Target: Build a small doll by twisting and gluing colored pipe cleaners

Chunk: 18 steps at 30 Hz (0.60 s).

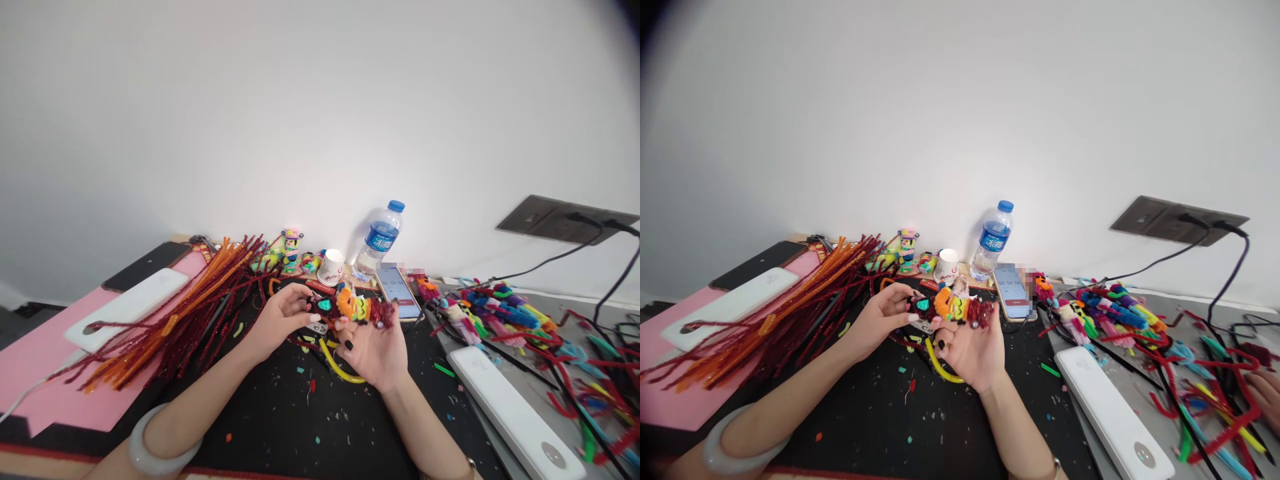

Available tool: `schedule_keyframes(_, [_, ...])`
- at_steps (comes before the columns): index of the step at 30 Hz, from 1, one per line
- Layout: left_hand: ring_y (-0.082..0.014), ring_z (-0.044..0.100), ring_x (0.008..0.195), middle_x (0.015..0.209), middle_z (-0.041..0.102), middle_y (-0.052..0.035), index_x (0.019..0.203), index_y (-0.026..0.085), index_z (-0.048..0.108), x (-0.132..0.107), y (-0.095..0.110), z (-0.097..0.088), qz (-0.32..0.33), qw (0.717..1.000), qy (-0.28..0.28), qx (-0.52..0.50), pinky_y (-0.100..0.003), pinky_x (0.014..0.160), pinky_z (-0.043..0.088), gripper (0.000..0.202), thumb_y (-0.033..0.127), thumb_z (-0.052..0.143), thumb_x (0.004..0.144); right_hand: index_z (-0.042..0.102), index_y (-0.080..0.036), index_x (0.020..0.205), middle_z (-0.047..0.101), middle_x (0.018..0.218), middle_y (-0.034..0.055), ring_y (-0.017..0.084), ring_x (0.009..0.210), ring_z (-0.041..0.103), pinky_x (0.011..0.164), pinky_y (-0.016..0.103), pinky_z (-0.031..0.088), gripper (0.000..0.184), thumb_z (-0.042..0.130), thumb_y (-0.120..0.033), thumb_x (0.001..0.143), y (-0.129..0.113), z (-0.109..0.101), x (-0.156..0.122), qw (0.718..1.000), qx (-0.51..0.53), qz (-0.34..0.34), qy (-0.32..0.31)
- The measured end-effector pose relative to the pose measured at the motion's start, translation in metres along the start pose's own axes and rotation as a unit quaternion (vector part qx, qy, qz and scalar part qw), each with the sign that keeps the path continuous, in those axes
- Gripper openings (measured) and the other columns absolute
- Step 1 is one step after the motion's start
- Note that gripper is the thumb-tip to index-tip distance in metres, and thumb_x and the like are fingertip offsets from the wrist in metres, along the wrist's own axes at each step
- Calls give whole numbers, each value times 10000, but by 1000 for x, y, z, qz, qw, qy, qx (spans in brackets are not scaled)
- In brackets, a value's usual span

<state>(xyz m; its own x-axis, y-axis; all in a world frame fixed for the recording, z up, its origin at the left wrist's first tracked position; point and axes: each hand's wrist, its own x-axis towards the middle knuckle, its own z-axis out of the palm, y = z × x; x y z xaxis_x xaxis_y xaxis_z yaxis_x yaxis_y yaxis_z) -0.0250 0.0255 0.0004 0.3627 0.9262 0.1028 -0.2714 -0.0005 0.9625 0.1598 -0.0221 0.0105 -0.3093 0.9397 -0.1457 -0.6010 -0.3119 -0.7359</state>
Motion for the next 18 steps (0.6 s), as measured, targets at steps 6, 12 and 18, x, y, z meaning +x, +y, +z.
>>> schedule_keyframes(6, [-155, 577, 872, 946, 601, -39, 949, 175, 541, -2, 1, 6, -40, 998, -55, -4, -288, 777, 473, 377, 197, 733, 625, 442, -217, 739, 488, 655, -26, 98, 506, 383, 432, 202, 283, 372, 607, -550, 711, 9, -6, 7, 993, -29, -113, 27])
schedule_keyframes(12, [-167, 585, 897, 1015, 562, -42, 986, 194, 524, -4, 3, 4, -64, 996, -55, 27, -319, 803, 477, 248, 352, 551, 796, 290, -209, 642, 337, 550, -80, 53, 436, 251, 409, 181, 187, 397, 649, -335, 755, 12, -10, 8, 986, -60, -150, 39])
schedule_keyframes(18, [-117, 487, 597, 617, 515, 26, 736, 177, 487, -5, 6, 2, 37, 959, -74, 271, -243, 623, 388, 242, 360, 397, 865, 367, -208, 724, 355, 540, -87, 45, 430, 257, 406, 192, 191, 380, 715, -350, 671, 10, -4, 7, 980, -131, -138, 54])
